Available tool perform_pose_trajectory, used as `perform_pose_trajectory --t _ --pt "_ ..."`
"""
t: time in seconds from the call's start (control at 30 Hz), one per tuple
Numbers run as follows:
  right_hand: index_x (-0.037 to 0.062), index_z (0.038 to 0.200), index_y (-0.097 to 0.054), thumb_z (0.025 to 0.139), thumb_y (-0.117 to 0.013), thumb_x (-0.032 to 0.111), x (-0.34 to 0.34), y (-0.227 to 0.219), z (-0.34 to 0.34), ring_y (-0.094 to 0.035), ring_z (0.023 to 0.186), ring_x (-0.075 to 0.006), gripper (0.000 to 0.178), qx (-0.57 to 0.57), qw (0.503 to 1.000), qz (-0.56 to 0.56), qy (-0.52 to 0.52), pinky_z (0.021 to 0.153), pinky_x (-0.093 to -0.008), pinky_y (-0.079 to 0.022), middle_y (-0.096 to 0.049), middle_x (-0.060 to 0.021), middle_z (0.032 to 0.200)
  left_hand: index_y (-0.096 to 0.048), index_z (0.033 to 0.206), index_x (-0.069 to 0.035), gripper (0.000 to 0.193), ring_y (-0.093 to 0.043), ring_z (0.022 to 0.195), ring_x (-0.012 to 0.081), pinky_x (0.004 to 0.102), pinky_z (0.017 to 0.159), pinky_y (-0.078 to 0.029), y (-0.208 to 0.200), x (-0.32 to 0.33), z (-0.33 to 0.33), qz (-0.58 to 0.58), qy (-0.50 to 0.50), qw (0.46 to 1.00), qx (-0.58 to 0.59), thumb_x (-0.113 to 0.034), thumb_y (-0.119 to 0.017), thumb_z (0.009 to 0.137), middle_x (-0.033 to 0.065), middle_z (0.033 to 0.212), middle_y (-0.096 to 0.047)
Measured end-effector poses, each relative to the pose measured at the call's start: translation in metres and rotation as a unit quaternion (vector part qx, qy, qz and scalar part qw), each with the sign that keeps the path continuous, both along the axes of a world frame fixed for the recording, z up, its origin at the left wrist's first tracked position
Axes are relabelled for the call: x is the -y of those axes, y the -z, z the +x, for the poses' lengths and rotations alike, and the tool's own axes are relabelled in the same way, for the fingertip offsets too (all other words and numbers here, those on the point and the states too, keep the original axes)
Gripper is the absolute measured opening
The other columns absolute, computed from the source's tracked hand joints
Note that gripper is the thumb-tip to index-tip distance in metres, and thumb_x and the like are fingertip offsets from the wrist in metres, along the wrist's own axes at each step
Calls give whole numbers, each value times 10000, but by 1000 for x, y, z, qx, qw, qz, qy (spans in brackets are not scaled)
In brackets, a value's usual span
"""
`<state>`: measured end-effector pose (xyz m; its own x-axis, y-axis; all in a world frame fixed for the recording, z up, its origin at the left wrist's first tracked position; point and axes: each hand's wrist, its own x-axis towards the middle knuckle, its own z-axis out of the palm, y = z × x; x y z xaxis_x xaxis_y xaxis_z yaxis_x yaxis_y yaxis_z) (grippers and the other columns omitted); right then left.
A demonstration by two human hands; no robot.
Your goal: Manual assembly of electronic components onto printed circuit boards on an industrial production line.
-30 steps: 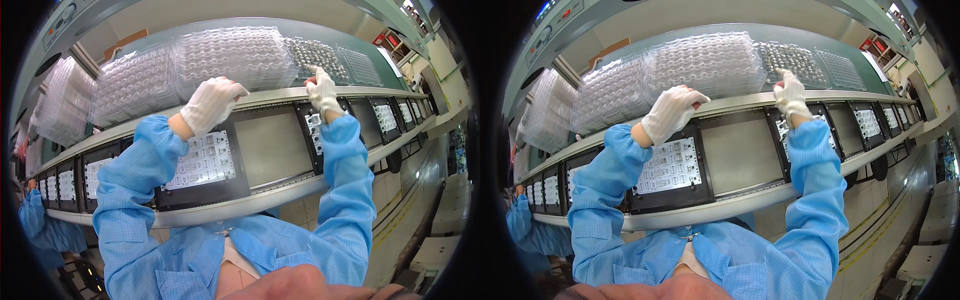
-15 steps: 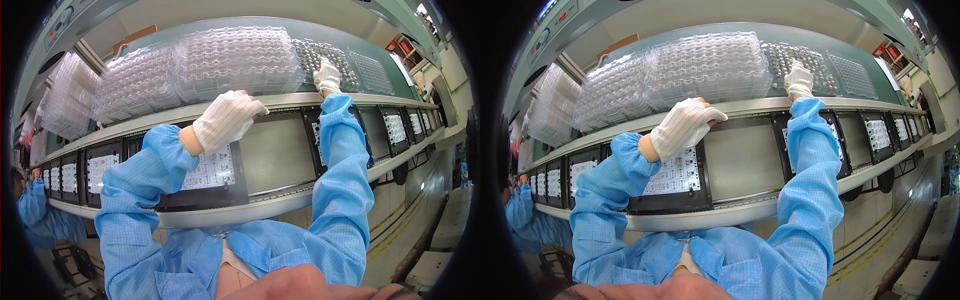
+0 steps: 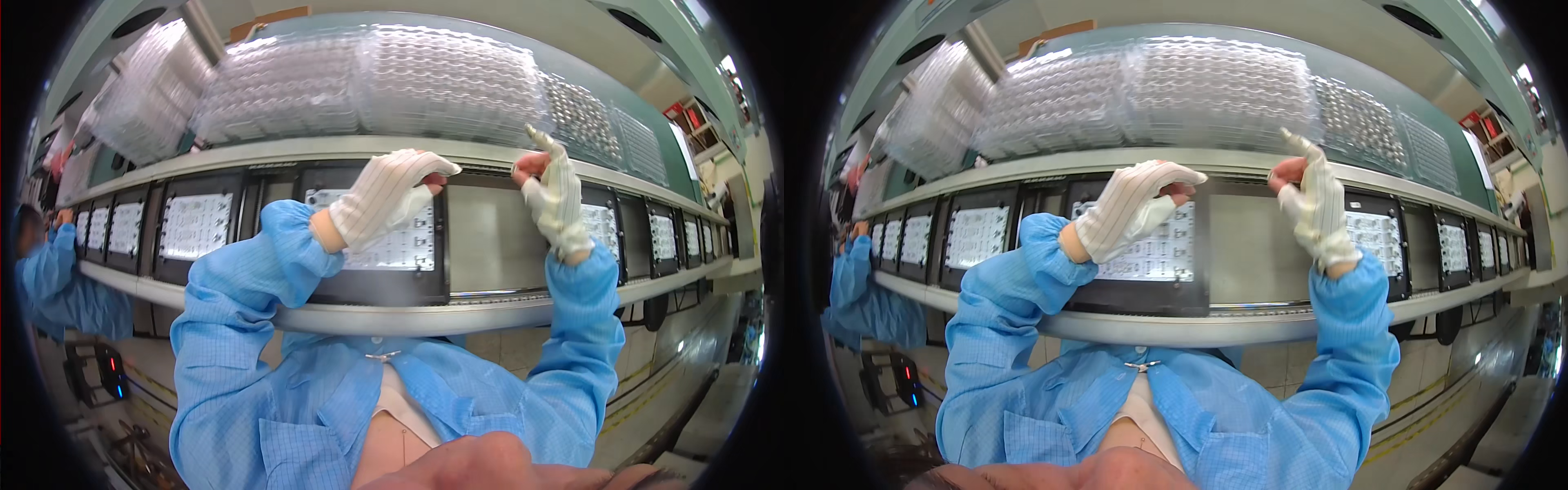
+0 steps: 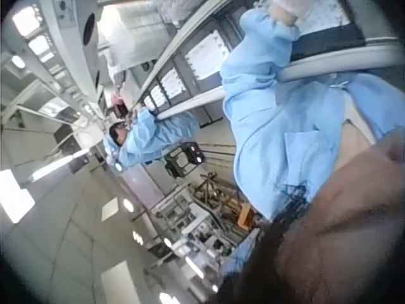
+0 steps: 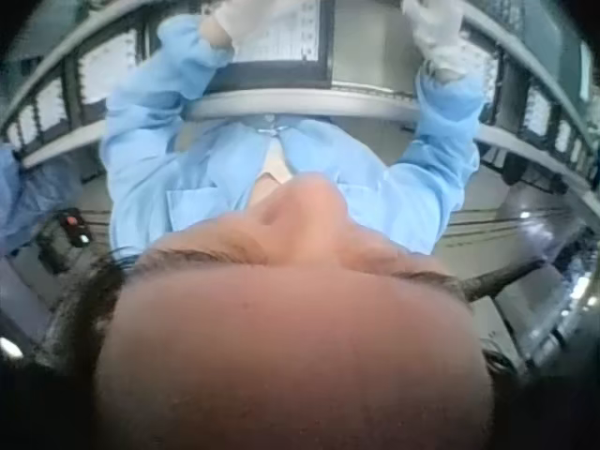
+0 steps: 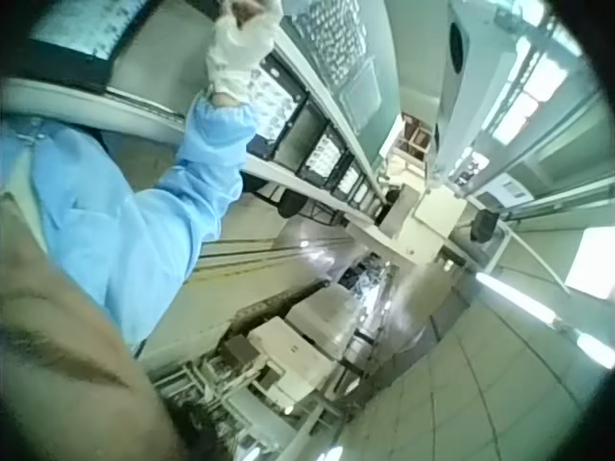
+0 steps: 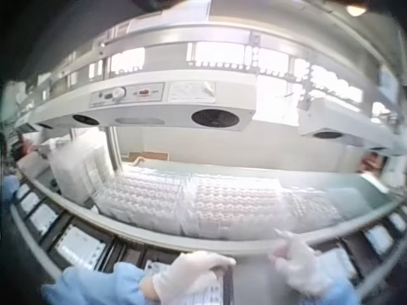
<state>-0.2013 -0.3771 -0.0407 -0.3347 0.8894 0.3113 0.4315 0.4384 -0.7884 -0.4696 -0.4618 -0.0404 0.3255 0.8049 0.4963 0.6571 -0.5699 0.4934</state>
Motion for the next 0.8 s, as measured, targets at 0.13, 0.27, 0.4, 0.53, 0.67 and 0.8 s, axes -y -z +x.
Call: perform_pose_trajectory --t 0.13,0.27,0.4,0.53,0.67,0.8 --pt "41 1468 -451 814 -694 -94 31 15 -26 -661 895 -168 711 -111 983 -2 -143 834 -327 -548 -679 -95 957 -615 1268 -11 390 -729 937 217 350 807 -580 5 15 18 -249 -19 905 345 -82 -668 889 158 1020 -741" --pt "52 1480 -448 785 -643 -166 26 38 -41 -674 899 -174 753 -196 956 25 -218 832 -326 -541 -702 -125 997 -495 1391 73 530 -695 1000 226 331 902 -568 16 9 22 -407 59 736 537 -158 -684 952 199 1160 -684" --pt "63 1479 -455 769 -656 -168 24 42 -59 -679 890 -186 773 -214 946 54 -236 906 -366 -514 -711 -128 1015 -516 1377 82 565 -687 1001 216 317 893 -566 22 16 20 -397 31 724 563 -154 -731 912 177 1118 -680" --pt "73 1461 -481 730 -701 -126 35 32 -73 -687 934 -256 789 -84 957 133 -243 887 -403 -505 -722 -126 1019 -549 1347 70 526 -676 974 193 311 875 -554 31 28 8 -373 9 751 545 -139 -735 901 140 1078 -683" --pt "70 1438 -512 712 -712 -173 47 29 -82 -706 891 -231 791 -74 934 189 -294 925 -381 -494 -713 -126 1181 -567 1329 62 505 -660 969 176 309 883 -539 34 46 -4 -350 -23 803 482 -127 -735 893 131 1100 -689" --pt "91 1441 -514 718 -746 -126 60 52 -96 -701 926 -246 790 -148 944 140 -260 950 -393 -472 -756 -107 1035 -595 1295 65 452 -650 1053 186 312 903 -542 30 64 -3 -362 -18 707 608 -127 -728 907 135 1165 -668"
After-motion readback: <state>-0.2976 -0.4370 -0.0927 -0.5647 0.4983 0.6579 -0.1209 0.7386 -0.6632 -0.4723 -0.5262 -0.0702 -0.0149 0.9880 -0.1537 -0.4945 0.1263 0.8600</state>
